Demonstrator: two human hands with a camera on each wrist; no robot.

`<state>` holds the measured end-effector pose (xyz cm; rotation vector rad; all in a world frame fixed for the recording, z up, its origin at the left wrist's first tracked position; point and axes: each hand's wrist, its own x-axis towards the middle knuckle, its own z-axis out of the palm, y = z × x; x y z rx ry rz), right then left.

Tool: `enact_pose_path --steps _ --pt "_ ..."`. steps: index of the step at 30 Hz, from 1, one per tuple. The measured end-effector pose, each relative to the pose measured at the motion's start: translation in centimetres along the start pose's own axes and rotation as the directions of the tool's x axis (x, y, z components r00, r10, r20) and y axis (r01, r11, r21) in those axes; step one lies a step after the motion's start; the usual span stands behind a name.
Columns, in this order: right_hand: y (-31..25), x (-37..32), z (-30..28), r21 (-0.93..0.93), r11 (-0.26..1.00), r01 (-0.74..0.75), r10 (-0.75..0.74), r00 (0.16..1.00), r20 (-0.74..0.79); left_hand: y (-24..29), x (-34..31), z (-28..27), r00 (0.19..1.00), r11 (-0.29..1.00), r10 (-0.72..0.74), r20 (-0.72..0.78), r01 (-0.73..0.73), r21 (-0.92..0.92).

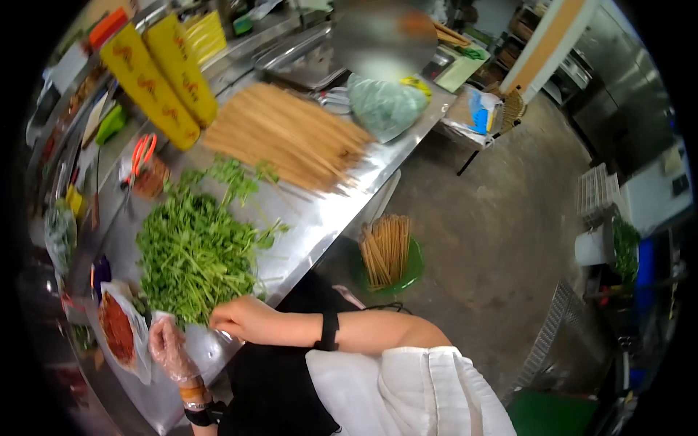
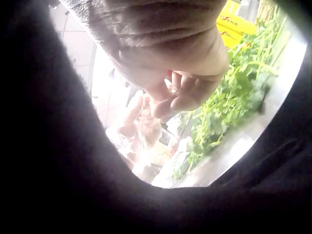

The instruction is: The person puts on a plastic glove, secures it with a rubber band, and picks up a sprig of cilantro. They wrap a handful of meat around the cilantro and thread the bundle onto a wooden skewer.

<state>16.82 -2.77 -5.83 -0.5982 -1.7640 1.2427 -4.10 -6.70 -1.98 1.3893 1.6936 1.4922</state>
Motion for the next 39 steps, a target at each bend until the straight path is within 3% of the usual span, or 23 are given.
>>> enact_pose_path --steps 2,4,7,8,13,16,18,20,22,23,25,26,27,29,30,31,32,33,34,36,38,39 --pt "-1.6 -0.9 -2.9 0.041 0.985 -0.166 0.162 0.983 0.083 -0.6 0.5 0.3 0.991 0.991 -0.074 -0.108 0.061 -0.12" --pt "-2.3 -2.1 -5.4 0.061 0.947 -0.314 0.304 0.943 0.135 -1.5 0.9 0.1 0.996 0.992 -0.055 -0.07 0.047 -0.113" --pt "-3.1 -5.1 -9.5 0.032 0.951 -0.307 0.301 0.945 0.126 1.1 -0.2 2.0 0.997 0.989 -0.074 -0.003 0.073 -0.125" --pt "-3.3 -6.6 -10.2 0.035 0.917 -0.397 0.392 0.914 0.107 1.4 -0.2 2.0 0.994 0.988 -0.104 0.025 0.106 -0.108" --pt "-0.7 -14.9 -10.1 -0.019 0.872 -0.489 0.487 0.872 -0.056 1.1 0.2 2.5 0.973 0.981 -0.183 0.143 0.19 -0.036" --pt "0.1 -17.3 -11.1 0.196 0.809 -0.555 0.587 0.78 -0.218 0.7 0.7 2.8 0.95 0.997 -0.081 0.301 0.079 0.018" --pt "2.3 -19.3 -11.6 0.064 0.801 -0.595 0.585 0.756 -0.294 1.9 0.7 3.6 0.917 0.996 -0.062 0.393 0.028 0.09" --pt "3.8 -21.4 -12.1 0.01 0.713 -0.701 0.673 0.68 -0.291 3.2 0.8 4.1 0.868 0.991 -0.067 0.492 0.003 0.131" --pt "5.7 -24.2 -12.2 -0.136 0.653 -0.745 0.676 0.655 -0.339 5.2 1.2 4.4 0.8 0.989 -0.095 0.592 0.007 0.15" --pt "6.7 -25.7 -12.1 -0.211 0.618 -0.757 0.673 0.649 -0.356 6.8 0.8 4.8 0.806 0.979 -0.061 0.588 -0.066 0.192" --pt "9.0 -28.2 -11.7 -0.287 0.587 -0.757 0.629 0.65 -0.426 8.8 0.8 5.5 0.779 0.974 -0.162 0.606 0.026 0.227" --pt "8.3 -28.0 -12.1 -0.209 0.608 -0.766 0.652 0.632 -0.419 9.3 0.8 4.8 0.778 0.968 -0.205 0.594 0.069 0.243" --pt "6.9 -26.9 -12.6 -0.137 0.632 -0.763 0.671 0.626 -0.398 7.5 1.3 4.3 0.795 0.982 -0.055 0.604 -0.066 0.176" --pt "4.1 -24.3 -12.9 -0.035 0.633 -0.774 0.707 0.596 -0.38 7.4 0.8 3.9 0.732 0.99 -0.123 0.67 0.134 0.035" --pt "2.4 -22.5 -13.2 -0.012 0.651 -0.759 0.708 0.613 -0.351 6.8 0.3 4.6 0.787 0.988 -0.004 0.618 0.1 -0.12" --pt "1.2 -20.8 -13.4 0.067 0.714 -0.697 0.673 0.658 -0.338 7.1 0.2 5.1 0.777 0.956 -0.203 0.596 0.29 -0.053" --pt "-0.8 -18.3 -13.3 0.219 0.726 -0.652 0.687 0.671 -0.279 6.3 -0.1 5.5 0.815 0.964 -0.17 0.553 0.254 -0.077" --pt "-2.7 -15.8 -13.2 0.247 0.737 -0.629 0.675 0.701 -0.23 7.3 -0.7 6.6 0.855 0.917 -0.183 0.485 0.327 -0.23" --pt "-4.3 -13.3 -13.1 0.277 0.74 -0.613 0.667 0.722 -0.184 6.0 -0.5 6.6 0.919 0.996 0.089 0.384 -0.08 -0.039" --pt "-5.9 -9.1 -12.6 0.194 0.818 -0.542 0.56 0.827 -0.052 5.2 0.1 6.1 0.912 0.987 0.146 0.383 -0.16 0.004" --pt "-6.7 -4.3 -11.2 0.066 0.943 -0.326 0.324 0.946 0.027 6.8 -0.2 5.2 0.927 0.977 -0.154 0.343 0.194 -0.088" --pt "-6.7 -2.0 -10.6 -0.038 0.965 -0.26 0.262 0.962 0.081 7.1 -0.4 4.9 0.919 0.906 -0.252 0.302 0.334 -0.259"
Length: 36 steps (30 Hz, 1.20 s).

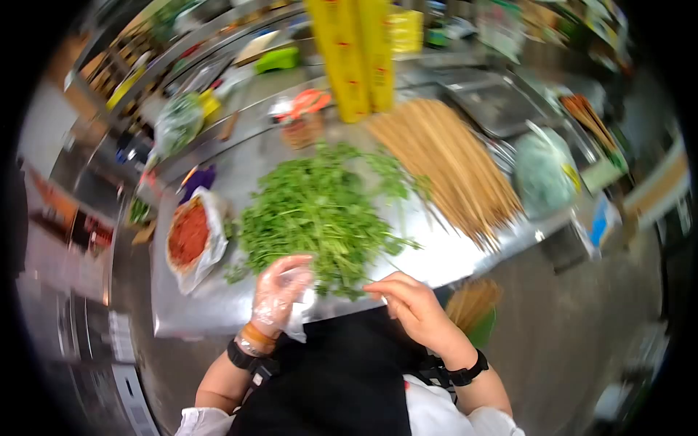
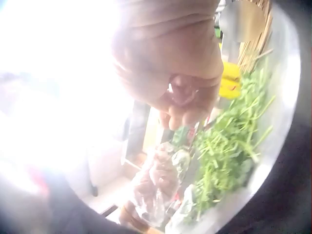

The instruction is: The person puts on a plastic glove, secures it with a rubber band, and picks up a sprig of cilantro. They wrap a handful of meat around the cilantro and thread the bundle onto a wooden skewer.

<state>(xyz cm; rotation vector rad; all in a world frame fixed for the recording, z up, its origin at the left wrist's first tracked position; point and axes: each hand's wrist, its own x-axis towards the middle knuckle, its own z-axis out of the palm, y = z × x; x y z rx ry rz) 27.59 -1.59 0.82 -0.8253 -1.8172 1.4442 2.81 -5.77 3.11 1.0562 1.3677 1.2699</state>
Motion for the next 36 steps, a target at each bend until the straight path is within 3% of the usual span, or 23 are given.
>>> enact_pose_path --steps 1,2,4,5,7,8,11,12,15,16,18,19,20,23,24,27,29,31,35,36 --pt "-0.5 1.9 0.6 -0.102 0.992 0.074 -0.069 0.996 0.053 -1.2 0.1 -0.8 0.998 0.991 0.044 -0.032 -0.048 -0.123" --pt "-1.5 3.5 1.9 0.015 0.998 -0.064 0.063 0.996 0.067 -1.8 0.0 -1.6 0.997 0.986 0.06 -0.052 -0.068 -0.152" --pt "-2.2 6.6 4.5 0.093 0.989 -0.113 0.1 0.985 0.138 -2.9 0.0 -3.0 0.987 0.959 0.15 -0.06 -0.16 -0.236" --pt "-2.1 8.0 5.9 0.087 0.988 -0.128 0.112 0.98 0.166 -2.9 -0.1 -3.7 0.973 0.956 0.204 -0.107 -0.221 -0.194" --pt "-0.4 10.1 8.8 0.01 1.0 -0.004 0.002 0.981 0.194 -2.8 0.0 -4.4 0.937 0.938 0.304 -0.175 -0.326 -0.115" --pt "0.3 10.7 10.0 -0.028 0.998 0.051 -0.044 0.977 0.207 -2.7 -0.1 -5.5 0.954 0.966 0.252 -0.166 -0.257 -0.009" --pt "1.0 11.4 11.9 -0.009 0.994 -0.111 0.11 0.967 0.23 -4.6 -0.6 -7.3 0.968 0.918 -0.048 -0.246 -0.054 -0.393" --pt "1.2 11.5 12.0 -0.034 0.994 -0.101 0.106 0.964 0.243 -5.3 -0.7 -7.8 0.966 0.878 -0.057 -0.252 -0.072 -0.474" --pt "2.0 11.4 13.2 0.215 0.961 -0.176 0.157 0.982 0.1 -5.9 -0.7 -8.4 0.914 0.847 -0.204 -0.352 -0.016 -0.531" --pt "1.4 11.4 12.5 0.101 0.971 -0.217 0.208 0.973 0.097 -6.1 -0.7 -8.6 0.901 0.853 -0.207 -0.382 -0.026 -0.522" --pt "0.5 11.5 11.9 -0.188 0.973 0.134 -0.119 0.989 0.086 -7.1 -0.4 -9.2 0.91 0.834 -0.218 -0.352 -0.014 -0.552" --pt "0.3 11.6 11.7 -0.318 0.898 0.303 -0.279 0.953 0.12 -7.3 -0.3 -9.4 0.914 0.825 -0.223 -0.339 -0.008 -0.565" --pt "0.8 11.7 11.6 -0.346 0.804 0.485 -0.418 0.873 0.253 -7.4 -0.2 -9.3 0.916 0.811 -0.219 -0.337 -0.022 -0.585" --pt "0.6 10.4 11.6 -0.349 0.796 0.495 -0.301 0.823 0.482 -6.8 0.1 -9.1 0.918 0.822 -0.195 -0.345 -0.039 -0.569" --pt "0.7 10.1 11.4 -0.279 0.873 0.4 -0.219 0.833 0.508 -6.8 0.2 -9.3 0.919 0.858 -0.174 -0.353 -0.034 -0.513" --pt "1.0 10.7 10.0 -0.143 0.959 0.244 -0.168 0.899 0.405 -6.8 0.2 -9.5 0.93 0.938 -0.112 -0.35 -0.017 -0.346" --pt "0.5 11.5 10.4 -0.123 0.99 -0.067 0.09 0.977 0.193 -6.1 0.2 -9.2 0.948 0.966 -0.063 -0.311 -0.02 -0.257" --pt "0.9 12.4 11.0 0.175 0.941 -0.29 0.245 0.94 0.237 -5.8 0.4 -8.8 0.957 0.973 -0.043 -0.287 -0.025 -0.229" --pt "0.8 12.5 12.3 0.208 0.892 -0.402 0.313 0.88 0.356 -6.7 0.5 -8.9 0.972 0.982 0.037 -0.232 -0.078 -0.17" --pt "1.1 12.5 12.4 0.208 0.893 -0.398 0.309 0.881 0.359 -6.3 0.5 -8.7 0.971 0.964 -0.015 -0.237 -0.049 -0.261"
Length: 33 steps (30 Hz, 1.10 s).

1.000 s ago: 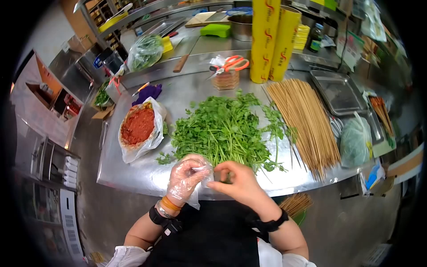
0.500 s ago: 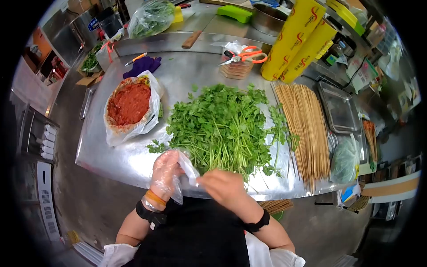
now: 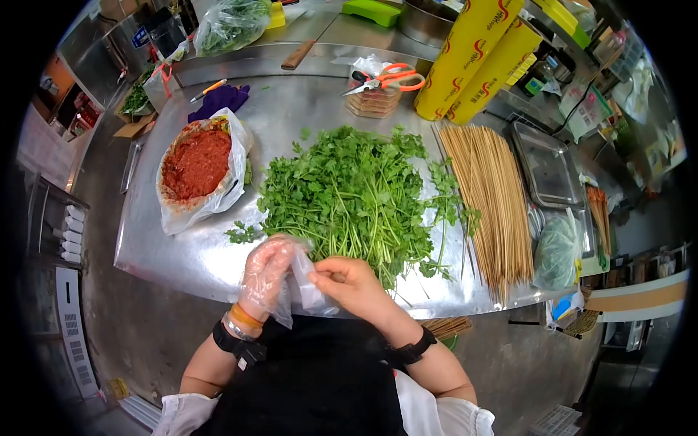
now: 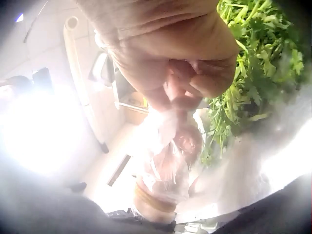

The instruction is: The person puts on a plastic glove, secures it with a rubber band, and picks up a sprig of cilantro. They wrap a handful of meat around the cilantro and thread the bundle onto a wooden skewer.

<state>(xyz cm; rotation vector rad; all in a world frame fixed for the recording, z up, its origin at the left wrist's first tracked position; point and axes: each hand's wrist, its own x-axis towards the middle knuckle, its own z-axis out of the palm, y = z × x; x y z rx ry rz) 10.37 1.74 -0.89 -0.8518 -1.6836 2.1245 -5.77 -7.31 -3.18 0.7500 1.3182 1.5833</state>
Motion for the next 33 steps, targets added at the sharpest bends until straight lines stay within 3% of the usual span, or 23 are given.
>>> enact_pose_path --steps 1,2,4,5,7,8,10,12,15,16,19,20,23,27,28,33 --pt "0.2 0.1 -0.1 -0.002 1.0 0.003 -0.003 1.0 0.004 0.7 -0.2 0.5 0.999 0.995 -0.05 -0.015 0.048 -0.086" --pt "0.4 0.1 -0.2 -0.169 0.983 0.076 -0.084 0.996 -0.043 1.1 -0.3 0.9 0.995 0.981 -0.1 -0.024 0.095 -0.172" --pt "0.7 0.1 -0.7 -0.493 0.852 0.178 -0.261 0.96 -0.103 0.8 -0.3 0.6 0.995 0.99 0.029 0.096 -0.015 -0.142" --pt "0.6 -0.1 -0.6 -0.534 0.826 0.18 -0.29 0.948 -0.131 0.6 -0.3 0.5 0.983 0.989 0.091 0.159 -0.07 -0.134" --pt "0.5 -0.3 0.4 -0.611 0.771 0.18 -0.35 0.921 -0.171 1.1 -0.1 1.2 0.99 0.996 0.026 0.141 -0.013 -0.094" --pt "0.4 -0.2 0.6 -0.642 0.724 0.252 -0.453 0.876 -0.166 0.6 0.2 1.1 0.993 0.996 -0.004 0.12 0.014 -0.085" --pt "0.4 -0.2 0.6 -0.548 0.796 0.257 -0.448 0.859 -0.248 0.0 0.4 0.8 0.998 0.991 -0.047 0.037 0.052 -0.123" --pt "1.0 -0.4 -0.2 -0.453 0.858 0.242 -0.406 0.86 -0.309 -0.2 0.0 -0.4 0.994 0.986 -0.096 0.046 0.101 -0.13" --pt "2.1 -0.8 -1.3 -0.179 0.975 0.13 -0.19 0.907 -0.377 -0.4 -0.3 -0.7 0.992 0.986 -0.122 0.019 0.123 -0.114" --pt "2.1 -0.7 -1.3 -0.156 0.97 0.187 -0.233 0.901 -0.366 -0.5 -0.4 -1.0 0.992 0.987 -0.123 0.018 0.124 -0.102" --pt "2.5 -0.6 -0.3 -0.018 0.984 0.176 -0.168 0.895 -0.414 0.5 -0.5 -0.4 0.989 0.987 -0.122 -0.079 0.112 -0.115" --pt "2.3 -0.8 -0.4 -0.063 0.985 0.158 -0.17 0.909 -0.381 0.9 -0.5 -0.3 0.984 0.986 -0.123 -0.127 0.107 -0.126" --pt "1.6 -1.1 -0.4 -0.161 0.977 0.141 -0.184 0.936 -0.301 0.5 -0.4 -0.6 0.997 0.997 0.053 0.048 -0.05 -0.058" --pt "1.6 -0.8 0.2 -0.256 0.943 0.213 -0.274 0.933 -0.235 0.0 -0.6 0.0 0.98 0.995 -0.026 0.195 0.043 -0.085" --pt "1.6 -0.8 0.2 -0.294 0.927 0.232 -0.3 0.929 -0.215 0.2 -0.5 0.1 0.985 0.992 -0.108 0.134 0.116 -0.055" --pt "1.4 -1.0 -1.7 0.022 0.992 0.126 -0.114 0.948 -0.298 -0.1 -0.7 -1.9 0.989 0.983 -0.124 0.078 0.112 0.149"
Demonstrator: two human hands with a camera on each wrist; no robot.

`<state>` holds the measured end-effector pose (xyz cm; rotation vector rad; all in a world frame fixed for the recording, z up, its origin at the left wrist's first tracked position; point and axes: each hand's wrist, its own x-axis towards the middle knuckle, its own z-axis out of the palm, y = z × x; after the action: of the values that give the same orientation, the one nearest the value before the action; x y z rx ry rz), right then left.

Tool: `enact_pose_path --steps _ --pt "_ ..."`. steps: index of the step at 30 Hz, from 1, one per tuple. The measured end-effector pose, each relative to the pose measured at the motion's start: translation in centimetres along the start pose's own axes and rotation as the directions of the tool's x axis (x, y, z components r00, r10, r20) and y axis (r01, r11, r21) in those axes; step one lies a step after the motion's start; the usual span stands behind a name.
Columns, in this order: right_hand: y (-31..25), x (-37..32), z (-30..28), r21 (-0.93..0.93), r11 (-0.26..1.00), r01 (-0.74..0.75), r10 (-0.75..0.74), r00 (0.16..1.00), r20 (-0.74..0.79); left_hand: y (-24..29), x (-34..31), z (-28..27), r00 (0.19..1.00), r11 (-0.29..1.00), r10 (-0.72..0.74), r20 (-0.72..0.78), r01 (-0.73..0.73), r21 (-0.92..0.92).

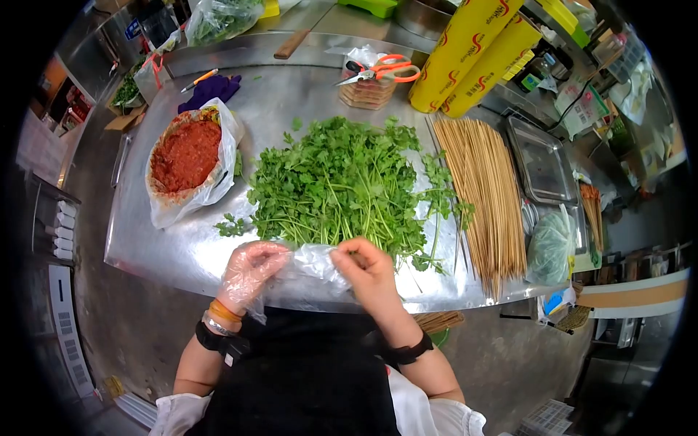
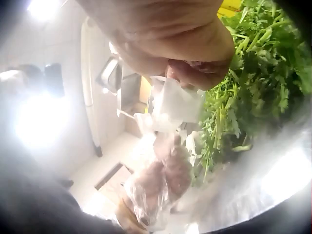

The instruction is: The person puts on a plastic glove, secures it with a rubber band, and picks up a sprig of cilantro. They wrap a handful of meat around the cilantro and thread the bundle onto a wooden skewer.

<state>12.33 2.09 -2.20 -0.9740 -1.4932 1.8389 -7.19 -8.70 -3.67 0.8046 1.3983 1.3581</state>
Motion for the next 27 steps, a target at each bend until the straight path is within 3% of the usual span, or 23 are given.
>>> enact_pose_path --steps 3,6,7,9,12,14,16,20,21,26,27 --pt "-1.0 0.0 -0.9 0.081 0.995 -0.055 0.054 0.998 0.017 0.3 -0.6 -1.1 0.996 0.995 -0.086 -0.001 0.086 0.044" --pt "-0.8 -0.1 -1.4 0.093 0.982 -0.166 0.162 0.986 0.048 -0.3 -0.2 -0.8 0.991 0.996 0.055 -0.124 -0.063 -0.061" --pt "-0.7 -0.2 -1.5 -0.003 0.992 -0.128 0.128 0.991 0.029 0.0 -0.2 -1.1 0.988 0.998 0.055 -0.146 -0.05 0.037" --pt "-0.5 -0.6 -1.8 -0.199 0.979 -0.053 0.054 0.999 0.002 0.0 -0.4 -1.5 0.984 1.0 0.009 -0.18 -0.012 -0.014" --pt "-0.3 -0.7 -2.0 -0.199 0.95 0.24 -0.275 0.946 -0.173 0.1 -0.8 -2.4 0.991 1.0 -0.006 -0.136 0.002 -0.028" --pt "-0.5 -0.7 -2.5 -0.089 0.957 0.277 -0.291 0.925 -0.245 0.5 -1.6 -2.4 0.986 0.999 -0.011 -0.167 0.018 0.041" --pt "-1.0 -0.4 -2.4 0.08 0.944 0.32 -0.284 0.912 -0.295 -0.8 -1.9 -3.1 0.99 0.997 -0.056 -0.133 0.05 -0.052" --pt "-0.4 -0.9 -3.1 0.233 0.95 0.207 -0.183 0.975 -0.123 -1.2 -2.1 -2.6 0.944 0.942 -0.16 -0.289 0.057 -0.332" --pt "0.1 -0.9 -3.5 0.206 0.954 0.217 -0.193 0.973 -0.129 -1.2 -2.1 -2.5 0.916 0.904 -0.212 -0.34 0.051 -0.425" --pt "0.2 -0.7 -5.5 -0.041 0.972 0.232 -0.235 0.959 -0.155 -2.1 -2.0 -4.0 0.943 0.881 -0.139 -0.302 -0.022 -0.473" --pt "-0.6 -0.6 -4.9 -0.058 0.978 0.202 -0.21 0.947 -0.242 -1.9 -2.2 -3.9 0.954 0.881 -0.118 -0.275 -0.027 -0.472"
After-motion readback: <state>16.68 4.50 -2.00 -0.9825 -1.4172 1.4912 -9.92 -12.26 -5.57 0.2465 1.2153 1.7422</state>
